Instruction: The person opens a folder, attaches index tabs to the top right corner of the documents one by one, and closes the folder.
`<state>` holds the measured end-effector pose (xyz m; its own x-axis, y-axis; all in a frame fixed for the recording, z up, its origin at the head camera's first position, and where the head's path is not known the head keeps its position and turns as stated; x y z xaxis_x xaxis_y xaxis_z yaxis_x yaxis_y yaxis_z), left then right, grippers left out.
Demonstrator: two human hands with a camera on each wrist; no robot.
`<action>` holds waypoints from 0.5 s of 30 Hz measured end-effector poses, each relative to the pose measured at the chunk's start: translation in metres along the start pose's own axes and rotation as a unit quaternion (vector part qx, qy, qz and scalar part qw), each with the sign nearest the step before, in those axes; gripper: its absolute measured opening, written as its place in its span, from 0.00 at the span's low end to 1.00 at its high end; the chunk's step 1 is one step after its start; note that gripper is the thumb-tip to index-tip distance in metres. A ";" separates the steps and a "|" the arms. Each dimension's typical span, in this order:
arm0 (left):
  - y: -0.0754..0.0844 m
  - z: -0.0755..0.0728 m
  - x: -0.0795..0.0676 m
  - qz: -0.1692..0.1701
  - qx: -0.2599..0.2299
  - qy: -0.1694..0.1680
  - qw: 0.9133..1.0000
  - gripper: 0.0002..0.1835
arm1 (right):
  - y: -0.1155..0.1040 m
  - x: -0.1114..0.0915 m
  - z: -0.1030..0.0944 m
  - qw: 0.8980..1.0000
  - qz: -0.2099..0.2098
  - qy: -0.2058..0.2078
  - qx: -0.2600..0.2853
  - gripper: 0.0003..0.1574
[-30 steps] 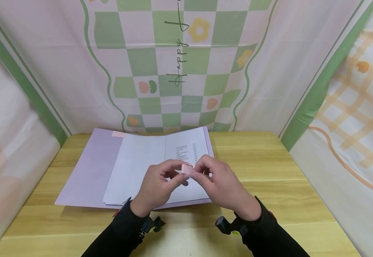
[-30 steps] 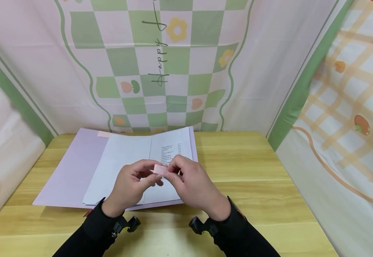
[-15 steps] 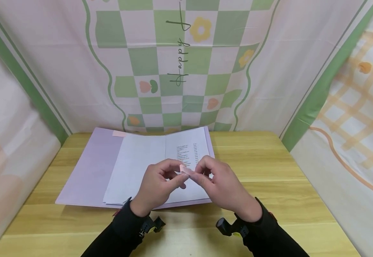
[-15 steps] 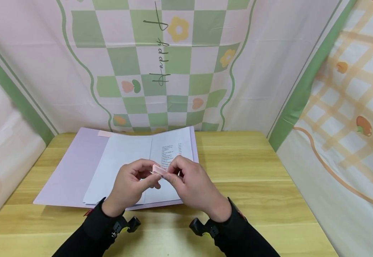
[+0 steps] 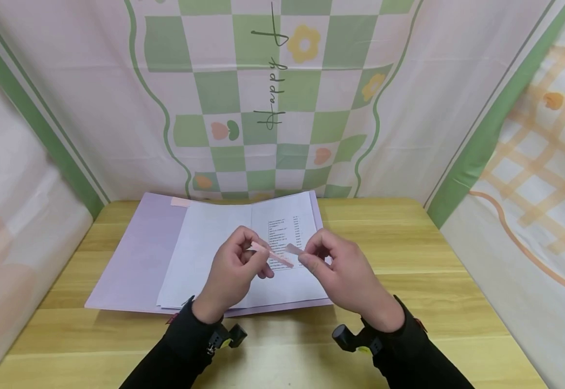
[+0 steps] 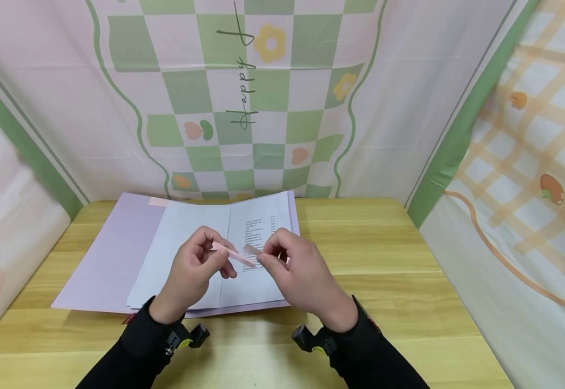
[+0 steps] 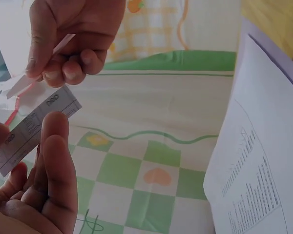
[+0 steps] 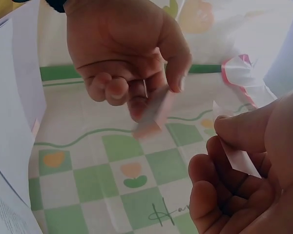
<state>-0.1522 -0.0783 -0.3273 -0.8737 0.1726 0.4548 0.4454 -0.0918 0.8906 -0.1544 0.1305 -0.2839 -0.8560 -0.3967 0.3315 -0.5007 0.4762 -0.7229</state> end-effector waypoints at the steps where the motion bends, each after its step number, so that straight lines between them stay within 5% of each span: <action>1: 0.000 0.001 0.000 0.002 0.002 -0.004 1.000 0.05 | 0.000 0.000 -0.001 1.000 0.002 0.003 -0.001 0.09; 10: -0.010 0.021 -0.001 0.004 0.076 -0.063 0.995 0.09 | 0.010 -0.005 -0.021 0.999 0.019 0.023 -0.033 0.09; 15: -0.014 0.043 -0.001 0.046 0.183 -0.123 0.974 0.10 | 0.014 -0.005 -0.036 0.998 0.013 0.044 -0.051 0.08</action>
Point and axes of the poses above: each hand's wrist, its own x-axis towards the middle knuckle, its own z-axis out of the palm, y = z × x, the point moved 3 cm from there along x, towards the middle knuckle, and after that the axes turned 6 degrees about z, right-handed, at the moved point
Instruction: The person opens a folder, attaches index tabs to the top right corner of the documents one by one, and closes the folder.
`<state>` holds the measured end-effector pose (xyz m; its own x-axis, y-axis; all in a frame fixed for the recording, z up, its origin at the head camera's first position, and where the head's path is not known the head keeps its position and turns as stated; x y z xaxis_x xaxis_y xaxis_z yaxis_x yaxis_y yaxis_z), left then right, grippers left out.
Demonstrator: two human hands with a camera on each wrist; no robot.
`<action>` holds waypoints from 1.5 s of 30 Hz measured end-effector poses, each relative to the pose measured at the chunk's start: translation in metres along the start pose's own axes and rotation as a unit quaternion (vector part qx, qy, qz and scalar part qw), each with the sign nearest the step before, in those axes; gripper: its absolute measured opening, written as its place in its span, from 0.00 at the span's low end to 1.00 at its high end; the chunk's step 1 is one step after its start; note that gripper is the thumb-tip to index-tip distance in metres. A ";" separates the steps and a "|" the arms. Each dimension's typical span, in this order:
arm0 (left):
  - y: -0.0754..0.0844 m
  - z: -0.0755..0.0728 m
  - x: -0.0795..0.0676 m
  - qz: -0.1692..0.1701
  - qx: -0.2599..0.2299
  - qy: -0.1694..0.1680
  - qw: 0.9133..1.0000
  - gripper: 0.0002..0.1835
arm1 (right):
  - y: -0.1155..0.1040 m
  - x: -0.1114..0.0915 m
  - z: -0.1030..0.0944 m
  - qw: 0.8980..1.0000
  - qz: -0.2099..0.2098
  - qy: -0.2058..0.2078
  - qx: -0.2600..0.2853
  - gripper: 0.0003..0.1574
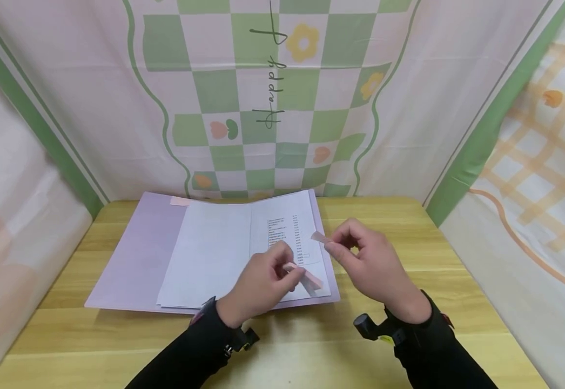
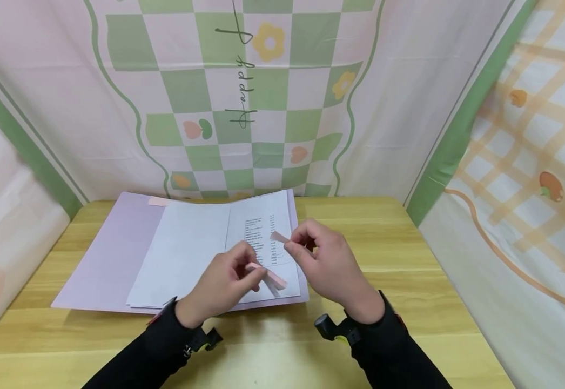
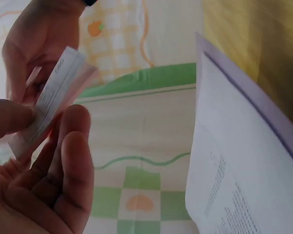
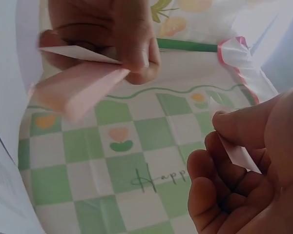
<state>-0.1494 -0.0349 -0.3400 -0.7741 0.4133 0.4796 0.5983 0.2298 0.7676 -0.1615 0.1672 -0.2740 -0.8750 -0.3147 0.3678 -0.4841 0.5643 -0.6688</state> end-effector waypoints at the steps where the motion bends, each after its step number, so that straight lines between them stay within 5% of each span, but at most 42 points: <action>1: 0.001 0.005 0.002 0.011 0.029 -0.013 0.999 0.12 | 0.000 0.000 -0.003 1.000 -0.003 0.005 -0.002 0.08; 8: 0.014 0.043 0.009 0.109 0.184 -0.075 0.974 0.13 | 0.000 -0.003 -0.024 0.999 -0.020 0.029 -0.012 0.09; 15: 0.023 0.087 0.006 0.154 0.260 -0.055 0.952 0.08 | 0.003 -0.008 -0.037 0.998 -0.034 0.042 -0.019 0.12; 18: 0.026 0.106 0.006 0.146 0.354 -0.053 0.922 0.10 | 0.004 -0.009 -0.041 0.998 -0.038 0.048 -0.024 0.12; 23: 0.029 0.141 0.006 0.174 0.483 -0.082 0.854 0.08 | 0.006 -0.012 -0.048 0.997 -0.048 0.049 -0.032 0.14; 27: 0.027 0.165 0.002 0.203 0.515 -0.095 0.827 0.08 | 0.009 -0.014 -0.051 0.997 -0.054 0.048 -0.037 0.15; 32: 0.019 0.182 -0.005 0.204 0.527 -0.148 0.812 0.12 | 0.011 -0.016 -0.052 0.997 -0.054 0.047 -0.040 0.15; 40: 0.015 0.183 -0.006 0.169 0.514 -0.203 0.816 0.15 | 0.012 -0.017 -0.051 0.997 -0.049 0.046 -0.043 0.15; 45: 0.013 0.185 -0.002 0.179 0.525 -0.205 0.806 0.16 | 0.014 -0.017 -0.050 0.997 -0.052 0.045 -0.045 0.16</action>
Point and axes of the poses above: each hand's wrist, its own x-axis towards the middle knuckle, its own z-axis out of the palm, y = z × x, the point moved 3 cm from there along x, towards the middle knuckle, and after that the axes turned 6 degrees about z, right-handed, at the moved point
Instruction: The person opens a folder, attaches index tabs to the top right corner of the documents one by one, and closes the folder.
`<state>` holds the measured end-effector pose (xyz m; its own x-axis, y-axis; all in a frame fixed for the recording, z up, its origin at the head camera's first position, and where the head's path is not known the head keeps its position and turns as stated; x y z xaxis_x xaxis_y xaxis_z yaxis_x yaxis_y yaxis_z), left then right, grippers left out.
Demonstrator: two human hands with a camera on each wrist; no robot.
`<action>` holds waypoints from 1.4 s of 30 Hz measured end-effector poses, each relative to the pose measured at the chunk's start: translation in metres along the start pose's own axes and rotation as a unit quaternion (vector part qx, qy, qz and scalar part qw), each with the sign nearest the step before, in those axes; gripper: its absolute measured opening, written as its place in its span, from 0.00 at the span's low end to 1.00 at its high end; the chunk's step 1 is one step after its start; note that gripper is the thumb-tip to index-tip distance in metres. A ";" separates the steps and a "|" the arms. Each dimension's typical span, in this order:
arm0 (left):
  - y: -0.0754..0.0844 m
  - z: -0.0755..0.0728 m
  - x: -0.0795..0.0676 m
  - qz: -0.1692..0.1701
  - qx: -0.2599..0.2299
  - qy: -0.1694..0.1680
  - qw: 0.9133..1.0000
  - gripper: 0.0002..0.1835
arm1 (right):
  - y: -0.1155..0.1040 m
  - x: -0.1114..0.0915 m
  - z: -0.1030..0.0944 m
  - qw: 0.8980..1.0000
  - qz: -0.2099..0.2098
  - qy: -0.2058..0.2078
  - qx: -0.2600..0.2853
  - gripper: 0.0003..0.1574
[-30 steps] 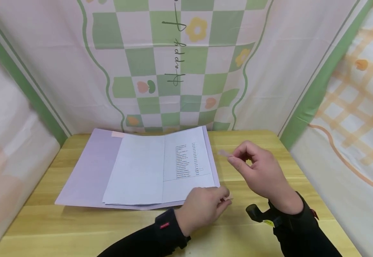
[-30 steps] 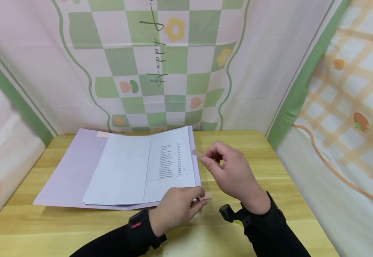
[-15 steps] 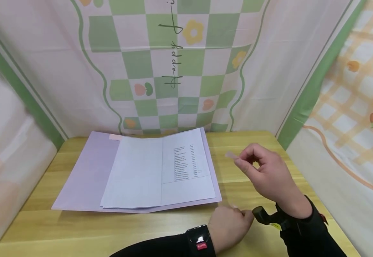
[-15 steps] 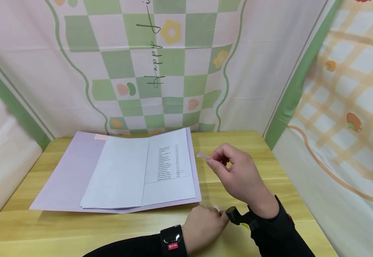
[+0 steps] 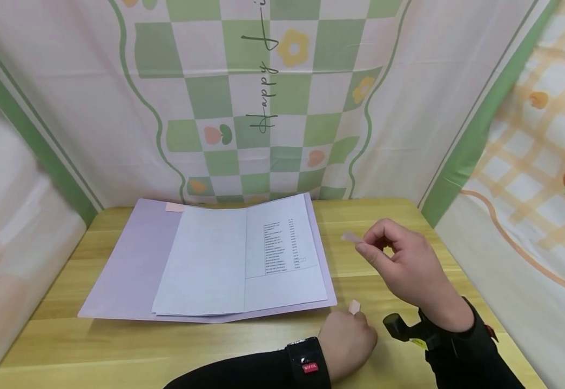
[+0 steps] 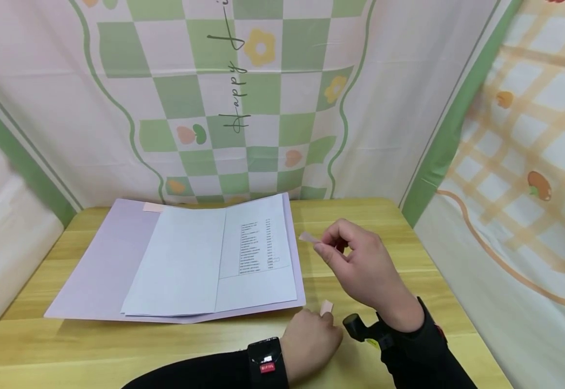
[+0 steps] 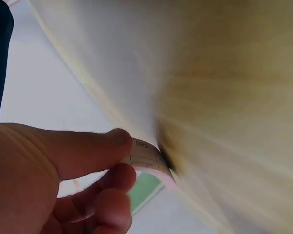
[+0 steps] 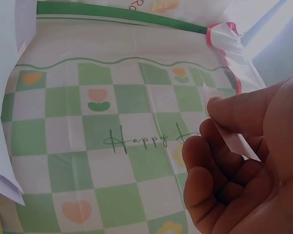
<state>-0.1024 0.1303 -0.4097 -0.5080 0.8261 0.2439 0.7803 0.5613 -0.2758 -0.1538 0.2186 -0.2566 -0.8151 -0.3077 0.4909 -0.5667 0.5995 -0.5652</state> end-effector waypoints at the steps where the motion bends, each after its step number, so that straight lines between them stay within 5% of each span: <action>1: 0.000 0.000 0.001 0.001 0.003 0.006 1.000 0.16 | 0.000 0.000 0.000 1.000 0.000 0.000 0.000 0.16; 6: -0.003 0.003 0.006 0.006 -0.006 0.016 1.000 0.16 | 0.000 -0.002 0.000 1.000 0.005 0.001 -0.001 0.15; 13: -0.005 0.008 0.018 -0.015 -0.081 -0.058 0.995 0.19 | 0.002 -0.003 0.000 1.000 0.019 0.003 0.002 0.14; 15: -0.006 0.011 0.024 -0.072 -0.140 -0.103 0.982 0.20 | 0.002 -0.004 0.000 1.000 0.021 0.005 0.003 0.14; 19: -0.007 0.014 0.030 -0.198 -0.233 -0.169 0.937 0.22 | 0.005 -0.005 0.000 1.000 0.024 0.011 0.001 0.13; 21: -0.007 0.015 0.033 -0.177 -0.212 -0.180 0.944 0.21 | 0.006 -0.005 0.000 1.000 0.022 0.013 -0.001 0.13; 26: -0.005 0.015 0.036 -0.035 -0.089 -0.169 0.981 0.13 | 0.007 -0.005 -0.001 1.000 0.019 0.015 -0.005 0.13; 33: -0.001 0.015 0.033 -0.001 -0.041 -0.147 0.988 0.07 | 0.009 -0.008 0.002 1.000 0.022 0.013 0.002 0.12; 42: 0.001 0.020 0.039 -0.022 -0.035 -0.200 0.979 0.08 | 0.012 -0.010 0.004 0.999 0.033 0.009 0.007 0.12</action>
Point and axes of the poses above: each hand's wrist, its own x-axis towards the middle knuckle, its own z-axis out of the palm, y = z × x, the point moved 3 cm from there along x, towards the middle knuckle, and after that the axes turned 6 degrees about z, right-handed, at the moved point
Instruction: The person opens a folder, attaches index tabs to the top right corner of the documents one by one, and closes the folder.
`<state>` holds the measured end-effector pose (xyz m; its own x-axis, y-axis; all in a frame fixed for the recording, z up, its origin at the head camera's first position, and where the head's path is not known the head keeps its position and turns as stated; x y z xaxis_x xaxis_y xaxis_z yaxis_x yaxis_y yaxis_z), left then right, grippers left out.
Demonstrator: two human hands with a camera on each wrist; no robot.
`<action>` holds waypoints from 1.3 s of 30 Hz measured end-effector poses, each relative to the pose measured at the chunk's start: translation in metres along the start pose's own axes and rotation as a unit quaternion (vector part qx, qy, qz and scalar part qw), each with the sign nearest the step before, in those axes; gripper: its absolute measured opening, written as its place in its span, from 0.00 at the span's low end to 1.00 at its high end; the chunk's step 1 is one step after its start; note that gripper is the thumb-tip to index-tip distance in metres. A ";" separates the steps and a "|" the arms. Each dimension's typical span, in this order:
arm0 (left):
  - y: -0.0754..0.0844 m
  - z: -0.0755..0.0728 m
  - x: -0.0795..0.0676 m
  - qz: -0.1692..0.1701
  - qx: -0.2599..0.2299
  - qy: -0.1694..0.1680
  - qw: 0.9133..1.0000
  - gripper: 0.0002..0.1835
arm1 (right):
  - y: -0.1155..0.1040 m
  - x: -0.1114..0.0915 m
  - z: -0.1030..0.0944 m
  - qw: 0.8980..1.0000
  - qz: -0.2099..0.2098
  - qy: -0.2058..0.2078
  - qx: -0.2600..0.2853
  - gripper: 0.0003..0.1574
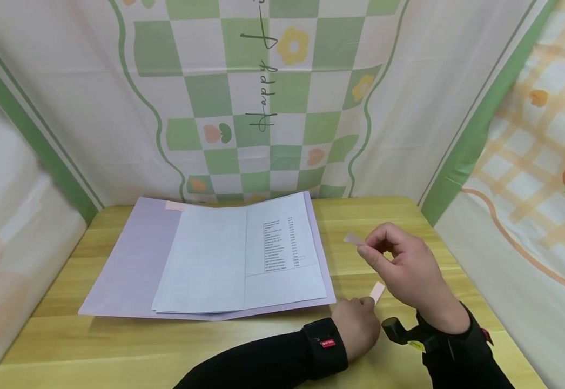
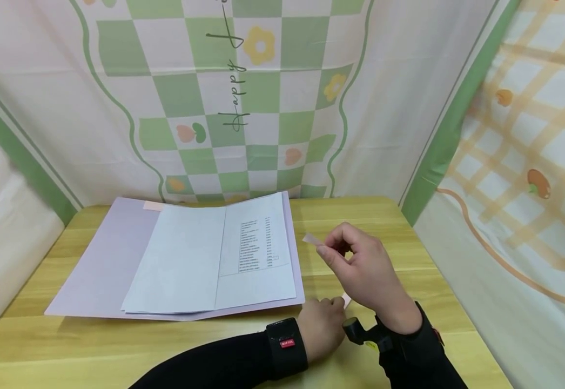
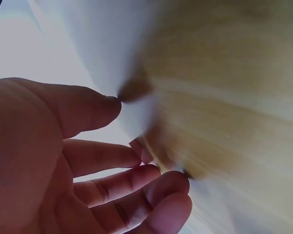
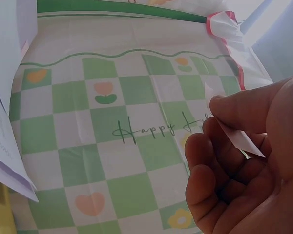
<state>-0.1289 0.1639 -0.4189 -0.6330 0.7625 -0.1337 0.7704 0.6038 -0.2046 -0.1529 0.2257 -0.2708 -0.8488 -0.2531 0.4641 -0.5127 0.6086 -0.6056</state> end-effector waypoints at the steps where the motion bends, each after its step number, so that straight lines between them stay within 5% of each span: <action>1: 0.000 0.000 0.000 -0.004 -0.004 -0.004 1.000 0.08 | 0.000 0.000 0.000 1.000 0.001 0.000 0.001 0.12; 12: -0.004 -0.006 0.001 0.010 -0.034 -0.010 0.999 0.07 | 0.001 -0.003 -0.001 1.000 -0.006 0.009 0.003 0.13; 21: -0.024 -0.031 -0.028 0.060 -0.035 0.130 0.989 0.06 | -0.001 -0.002 -0.004 1.000 0.000 0.019 0.001 0.12; 26: -0.059 -0.050 -0.045 0.037 -0.073 0.122 0.989 0.04 | -0.001 -0.004 -0.004 1.000 0.004 0.017 0.008 0.12; 30: -0.106 -0.053 -0.056 -0.026 -0.101 0.144 0.984 0.05 | -0.001 -0.003 -0.004 1.000 -0.003 0.011 0.008 0.13; 34: -0.153 -0.042 -0.058 -0.095 -0.092 0.129 0.983 0.10 | -0.002 0.001 -0.003 1.000 -0.013 0.006 0.006 0.13; 39: -0.188 -0.022 -0.052 -0.114 -0.116 0.083 0.983 0.19 | -0.003 0.005 -0.005 1.000 -0.013 0.010 0.003 0.13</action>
<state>-0.2387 0.0162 -0.3521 -0.7855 0.6165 0.0540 0.6180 0.7860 0.0174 -0.1548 0.2264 -0.2633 -0.8321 -0.2538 0.4932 -0.5360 0.5968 -0.5971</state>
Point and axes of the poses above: each hand's wrist, its own x-axis towards the middle knuckle, its own z-axis out of the palm, y = z × x, the point moved 3 cm from there along x, towards the middle knuckle, and after that the axes turned 6 degrees about z, right-handed, at the moved point
